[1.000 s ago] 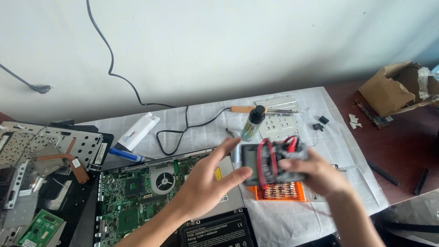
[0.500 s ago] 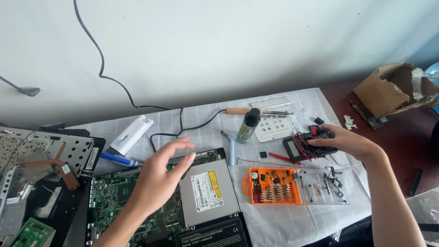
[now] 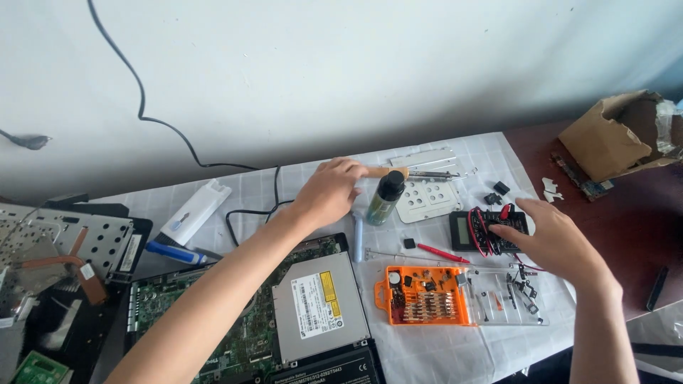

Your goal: Using a soldering iron to repair or attach components to a laptop motherboard after testing with a multimeter.

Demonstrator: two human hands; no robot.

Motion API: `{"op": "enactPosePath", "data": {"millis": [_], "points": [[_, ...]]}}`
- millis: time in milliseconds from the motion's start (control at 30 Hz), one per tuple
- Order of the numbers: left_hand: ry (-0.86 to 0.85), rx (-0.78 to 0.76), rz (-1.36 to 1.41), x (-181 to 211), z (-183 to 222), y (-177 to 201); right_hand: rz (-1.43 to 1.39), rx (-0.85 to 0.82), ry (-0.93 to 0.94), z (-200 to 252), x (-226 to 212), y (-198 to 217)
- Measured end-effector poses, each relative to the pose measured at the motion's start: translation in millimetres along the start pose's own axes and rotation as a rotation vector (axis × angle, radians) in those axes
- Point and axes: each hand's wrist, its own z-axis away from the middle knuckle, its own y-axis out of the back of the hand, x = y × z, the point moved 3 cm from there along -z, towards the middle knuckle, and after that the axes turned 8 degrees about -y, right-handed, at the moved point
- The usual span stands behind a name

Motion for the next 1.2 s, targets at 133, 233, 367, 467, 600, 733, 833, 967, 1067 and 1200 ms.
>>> {"op": "enactPosePath", "data": {"millis": [133, 233, 367, 467, 600, 733, 833, 967, 1067, 1200], "points": [[-0.064, 0.043, -0.027, -2.1, -13.7, -8.2, -0.175, 0.136, 0.199, 33.9, -49.9, 11.2], [0.005, -0.019, -0.018, -6.1, -23.5, -15.7, -0.302, 0.231, 0.617, 41.1, -71.9, 7.6], [-0.029, 0.000, -0.100, -14.8, -37.5, -33.6, -0.447, 0.122, 0.525, 41.3, -83.1, 0.5], [-0.053, 0.010, -0.188, -18.5, -45.1, -46.5, -0.528, 0.193, 0.583, 45.3, -77.0, 1.4], [-0.014, -0.050, -0.265, -10.2, -48.4, -40.7, -0.645, 0.326, 0.470, 61.3, -57.2, 11.4], [-0.238, 0.391, -0.455, 4.7, -30.6, 30.1, -0.642, 0.270, 0.353, 73.2, -31.2, 14.8], [-0.155, 0.432, -0.636, 14.6, 5.2, 103.2, -0.540, 0.109, 0.373, 80.4, -23.9, 3.5], [0.153, 0.315, -0.539, 37.1, 92.6, 188.5, -0.414, -0.011, 0.292, 86.0, -22.0, -24.0], [0.273, 0.324, -0.417, 46.2, 159.4, 211.9, -0.381, -0.002, 0.409, 93.0, -38.8, -34.7], [0.541, 0.365, -0.145, 61.4, 233.3, 205.2, -0.227, 0.012, 0.477, 94.3, -55.0, -52.2]]}}
